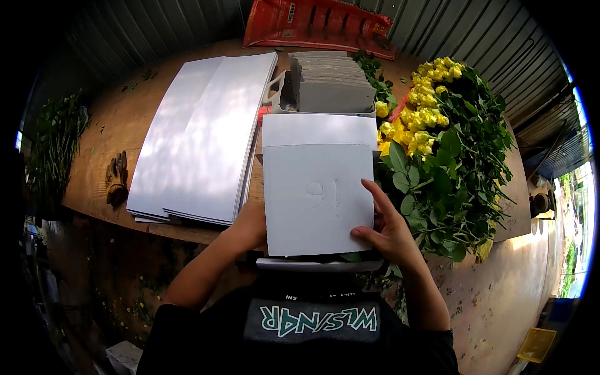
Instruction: The person arranges yellow roses and green leaves on a white sheet of paper, then folds the paper to create a wrapped bouquet. They use a stapler to secure the folded paper around the stems.
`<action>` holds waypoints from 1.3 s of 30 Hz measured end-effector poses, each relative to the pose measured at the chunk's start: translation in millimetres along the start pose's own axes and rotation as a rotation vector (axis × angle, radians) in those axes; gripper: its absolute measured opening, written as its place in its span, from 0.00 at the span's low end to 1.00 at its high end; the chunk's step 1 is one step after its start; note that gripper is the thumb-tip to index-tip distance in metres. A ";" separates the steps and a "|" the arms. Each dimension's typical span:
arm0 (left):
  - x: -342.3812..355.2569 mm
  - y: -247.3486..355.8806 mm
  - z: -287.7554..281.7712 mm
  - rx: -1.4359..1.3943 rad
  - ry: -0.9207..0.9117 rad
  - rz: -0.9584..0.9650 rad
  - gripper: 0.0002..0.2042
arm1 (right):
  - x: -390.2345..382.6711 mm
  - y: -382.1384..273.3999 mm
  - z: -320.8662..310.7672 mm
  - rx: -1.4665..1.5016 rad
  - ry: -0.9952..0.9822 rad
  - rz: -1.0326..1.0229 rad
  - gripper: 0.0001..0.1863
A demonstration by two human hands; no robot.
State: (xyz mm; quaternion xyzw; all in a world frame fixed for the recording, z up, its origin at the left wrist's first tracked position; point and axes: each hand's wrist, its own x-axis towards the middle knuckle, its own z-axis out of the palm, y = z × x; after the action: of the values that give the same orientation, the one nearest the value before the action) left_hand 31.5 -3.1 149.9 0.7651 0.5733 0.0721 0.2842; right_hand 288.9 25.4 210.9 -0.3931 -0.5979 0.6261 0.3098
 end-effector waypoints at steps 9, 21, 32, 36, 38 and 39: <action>-7.5 -9.0 -7.3 -0.346 0.060 -0.121 0.13 | 3.9 14.1 14.4 -0.484 -0.100 0.081 0.41; -13.5 -37.0 -7.4 -0.589 0.409 0.104 0.10 | 11.5 2.0 18.0 -0.906 -0.213 0.131 0.42; 17.8 39.2 6.6 0.397 0.325 0.345 0.41 | 16.4 2.5 8.7 -1.030 -0.309 0.070 0.39; 19.8 39.3 8.5 0.439 0.243 0.294 0.45 | 18.5 13.9 4.0 -1.088 -0.267 -0.025 0.39; 21.7 41.9 8.1 0.456 0.216 0.286 0.45 | 10.0 8.5 7.3 -1.135 -0.165 -0.072 0.33; 25.1 43.4 8.2 0.474 0.218 0.290 0.45 | 1.3 3.2 10.0 -1.191 -0.078 -0.091 0.31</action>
State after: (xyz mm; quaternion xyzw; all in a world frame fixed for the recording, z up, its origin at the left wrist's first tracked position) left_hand 79.7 9.2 160.2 0.8719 0.4859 0.0578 0.0211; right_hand 279.9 21.1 207.3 -0.4499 -0.8732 0.1831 0.0404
